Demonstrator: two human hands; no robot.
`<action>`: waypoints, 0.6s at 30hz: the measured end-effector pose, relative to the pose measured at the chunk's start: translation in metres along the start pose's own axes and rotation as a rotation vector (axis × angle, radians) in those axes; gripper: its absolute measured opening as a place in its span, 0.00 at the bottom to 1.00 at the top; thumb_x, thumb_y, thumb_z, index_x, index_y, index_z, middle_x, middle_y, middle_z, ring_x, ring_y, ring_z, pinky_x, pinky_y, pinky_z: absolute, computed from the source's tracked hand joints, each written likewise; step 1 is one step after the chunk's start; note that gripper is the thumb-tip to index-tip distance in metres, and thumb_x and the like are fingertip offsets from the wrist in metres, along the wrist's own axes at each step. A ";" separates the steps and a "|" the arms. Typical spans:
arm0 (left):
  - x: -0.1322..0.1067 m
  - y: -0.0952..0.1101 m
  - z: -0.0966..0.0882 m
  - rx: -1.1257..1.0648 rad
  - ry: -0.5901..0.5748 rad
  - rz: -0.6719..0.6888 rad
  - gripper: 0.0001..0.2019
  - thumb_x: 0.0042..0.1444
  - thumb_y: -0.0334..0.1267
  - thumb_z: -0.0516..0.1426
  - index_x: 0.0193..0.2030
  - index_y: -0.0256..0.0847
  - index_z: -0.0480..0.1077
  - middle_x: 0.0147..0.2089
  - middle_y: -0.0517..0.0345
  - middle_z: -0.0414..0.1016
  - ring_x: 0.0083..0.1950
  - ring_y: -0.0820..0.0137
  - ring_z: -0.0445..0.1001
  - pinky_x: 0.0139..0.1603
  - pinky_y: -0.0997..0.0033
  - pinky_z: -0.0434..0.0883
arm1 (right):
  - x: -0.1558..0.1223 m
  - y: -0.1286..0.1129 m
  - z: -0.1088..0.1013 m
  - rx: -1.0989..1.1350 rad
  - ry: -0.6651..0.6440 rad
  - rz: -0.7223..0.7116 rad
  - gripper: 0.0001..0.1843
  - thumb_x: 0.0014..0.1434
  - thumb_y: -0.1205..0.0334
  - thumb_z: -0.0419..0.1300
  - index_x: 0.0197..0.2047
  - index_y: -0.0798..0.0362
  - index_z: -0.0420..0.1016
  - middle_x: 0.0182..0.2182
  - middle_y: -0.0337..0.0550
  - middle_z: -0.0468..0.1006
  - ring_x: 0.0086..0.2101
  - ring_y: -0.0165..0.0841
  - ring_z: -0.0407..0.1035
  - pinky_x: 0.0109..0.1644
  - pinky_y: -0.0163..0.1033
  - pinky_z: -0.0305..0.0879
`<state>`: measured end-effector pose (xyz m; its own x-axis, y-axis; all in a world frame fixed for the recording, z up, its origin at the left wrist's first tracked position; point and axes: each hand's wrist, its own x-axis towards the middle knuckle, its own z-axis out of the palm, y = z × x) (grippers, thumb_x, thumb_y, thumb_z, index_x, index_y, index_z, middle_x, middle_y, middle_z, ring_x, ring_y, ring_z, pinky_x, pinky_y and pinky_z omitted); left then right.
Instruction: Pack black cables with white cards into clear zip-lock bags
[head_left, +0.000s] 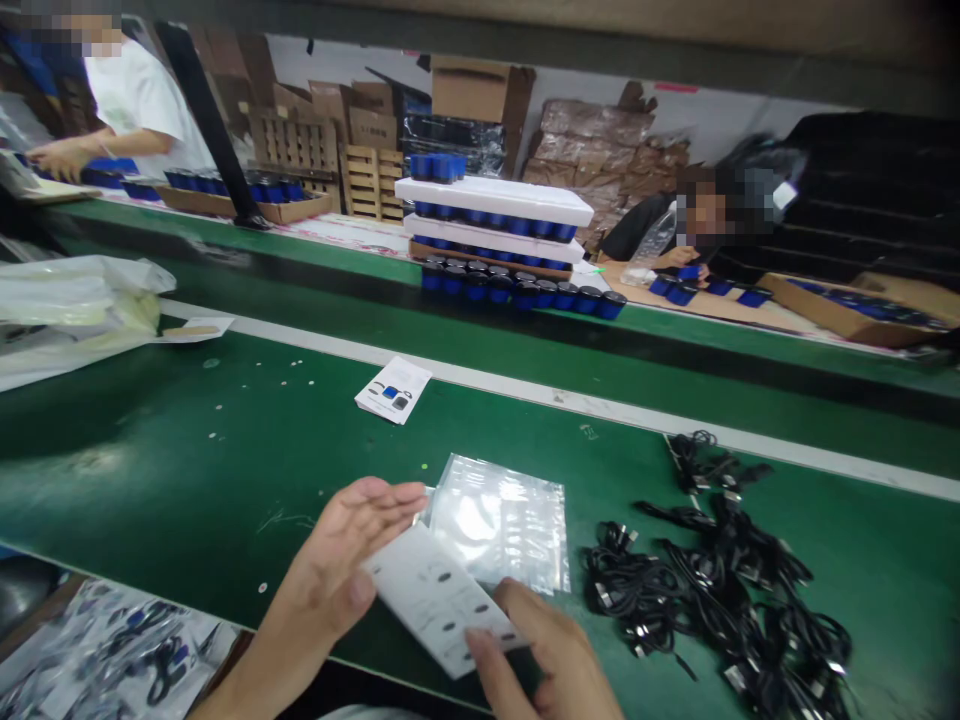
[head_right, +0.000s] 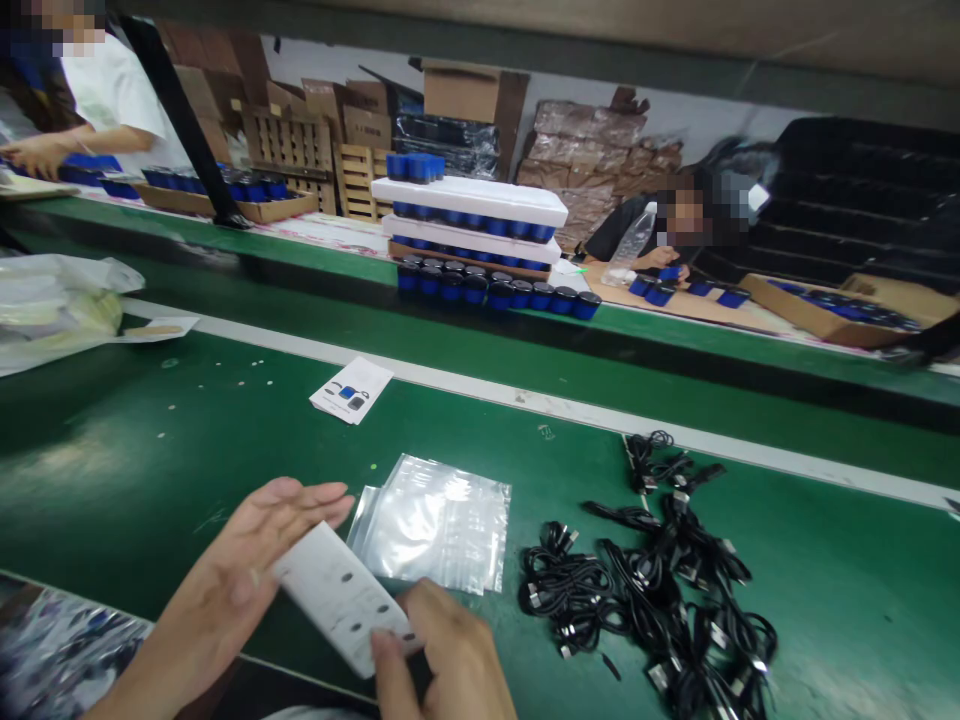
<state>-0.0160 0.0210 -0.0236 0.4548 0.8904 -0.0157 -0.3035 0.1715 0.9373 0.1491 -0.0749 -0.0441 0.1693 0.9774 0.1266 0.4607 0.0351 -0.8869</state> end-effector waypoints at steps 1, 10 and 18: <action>-0.001 -0.002 -0.002 0.080 0.030 0.049 0.22 0.48 0.55 0.62 0.48 0.51 0.68 0.51 0.56 0.74 0.56 0.60 0.69 0.57 0.64 0.65 | 0.000 0.000 -0.008 -0.216 0.019 -0.120 0.11 0.60 0.61 0.54 0.26 0.51 0.68 0.21 0.40 0.72 0.22 0.31 0.67 0.25 0.33 0.62; -0.020 -0.026 0.028 0.402 0.259 -0.007 0.11 0.56 0.50 0.56 0.38 0.46 0.69 0.31 0.61 0.75 0.45 0.63 0.73 0.50 0.69 0.62 | -0.011 0.006 0.012 -0.294 0.160 -0.202 0.14 0.59 0.70 0.52 0.47 0.50 0.67 0.35 0.45 0.76 0.34 0.37 0.72 0.38 0.38 0.69; -0.022 -0.028 0.030 0.426 0.264 -0.006 0.10 0.57 0.50 0.55 0.35 0.47 0.70 0.37 0.60 0.74 0.43 0.66 0.71 0.45 0.74 0.65 | -0.024 0.008 0.057 0.173 0.408 0.062 0.21 0.63 0.62 0.52 0.59 0.49 0.58 0.42 0.45 0.76 0.42 0.36 0.73 0.46 0.37 0.69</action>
<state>0.0074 -0.0157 -0.0389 0.2117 0.9756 -0.0578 0.0924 0.0389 0.9950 0.0991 -0.0864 -0.0796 0.5376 0.8178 0.2053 0.2925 0.0475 -0.9551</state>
